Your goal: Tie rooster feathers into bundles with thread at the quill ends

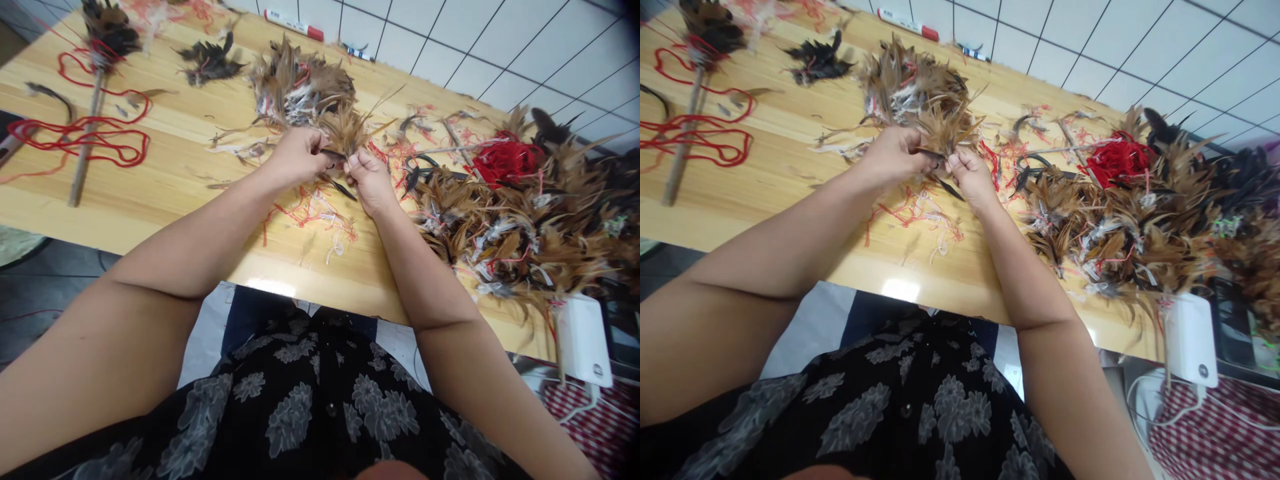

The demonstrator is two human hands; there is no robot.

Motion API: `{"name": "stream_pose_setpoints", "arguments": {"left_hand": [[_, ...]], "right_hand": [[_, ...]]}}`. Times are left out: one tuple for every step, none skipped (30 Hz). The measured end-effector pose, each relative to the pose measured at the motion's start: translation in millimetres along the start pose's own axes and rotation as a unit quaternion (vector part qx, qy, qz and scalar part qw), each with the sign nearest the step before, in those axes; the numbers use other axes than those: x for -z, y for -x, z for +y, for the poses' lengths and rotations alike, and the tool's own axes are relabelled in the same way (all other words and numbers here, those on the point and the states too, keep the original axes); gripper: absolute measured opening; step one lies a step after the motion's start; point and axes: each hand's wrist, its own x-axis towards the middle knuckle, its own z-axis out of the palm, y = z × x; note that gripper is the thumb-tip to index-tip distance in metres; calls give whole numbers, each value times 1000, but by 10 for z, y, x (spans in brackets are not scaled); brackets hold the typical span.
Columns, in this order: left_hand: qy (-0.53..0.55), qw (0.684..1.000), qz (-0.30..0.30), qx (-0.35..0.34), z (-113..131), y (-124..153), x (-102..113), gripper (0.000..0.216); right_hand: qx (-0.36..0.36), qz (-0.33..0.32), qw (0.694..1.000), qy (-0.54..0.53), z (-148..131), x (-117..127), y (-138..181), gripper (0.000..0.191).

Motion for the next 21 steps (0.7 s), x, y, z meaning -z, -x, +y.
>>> {"name": "stream_pose_setpoints", "arguments": {"left_hand": [[32, 999, -11, 20, 38, 15, 5, 10], [70, 997, -25, 36, 74, 28, 8, 10], [106, 993, -37, 46, 105, 41, 9, 12], [132, 989, -44, 49, 129, 51, 7, 13], [149, 987, -48, 45, 145, 60, 0, 14], [158, 985, -54, 40, 154, 67, -9, 14], [162, 984, -57, 35, 155, 73, -21, 16], [162, 985, -59, 31, 150, 78, -33, 17], [161, 985, -63, 26, 140, 81, -44, 18], [160, 984, -69, 20, 124, 82, -53, 18], [161, 984, -71, 16, 106, 80, -59, 19], [161, 984, -71, 14, 84, 75, -63, 20], [163, 984, -67, 15, 61, 68, -64, 21], [163, 984, -62, 18, 38, 58, -63, 23], [164, 985, -54, 23, 16, 46, -60, 25], [164, 985, -46, 27, -5, 33, -56, 27], [163, 985, -39, 29, -22, 21, -52, 27], [161, 986, -34, 31, -35, 12, -47, 28], [160, 986, -29, 31, -44, 5, -43, 27], [159, 986, -28, 30, -48, 1, -40, 27], [160, 986, -28, 30, -48, 1, -36, 26]], "right_hand": [[4, 1, 1000, 6, 10, 6, -1, 46], [5, 0, 1000, 9, 21, 12, -3, 48], [6, -1, 1000, 9, 32, 17, -6, 50], [6, -3, 1000, 7, 42, 22, -9, 52], [6, -6, 1000, 4, 49, 25, -13, 54], [6, -6, 1000, 0, 53, 27, -17, 55], [5, -4, 1000, -5, 52, 28, -20, 56], [1, 0, 1000, -8, 46, 27, -22, 57], [-6, 5, 1000, -10, 34, 27, -24, 57], [-15, 10, 1000, -12, 19, 27, -24, 58], [-24, 14, 1000, -14, 1, 27, -23, 58], [-32, 17, 999, -17, -18, 29, -22, 58], [-37, 18, 999, -19, -37, 32, -20, 58], [-40, 17, 999, -23, -54, 37, -19, 57], [-41, 16, 999, -27, -67, 43, -19, 57], [-42, 14, 999, -30, -78, 49, -19, 56], [-42, 12, 998, -34, -84, 56, -19, 55], [-41, 10, 998, -38, -88, 63, -20, 53], [-41, 10, 998, -42, -89, 68, -21, 51], [-41, 11, 998, -44, -87, 72, -22, 48], [-40, 13, 998, -47, -85, 74, -22, 46]]}}
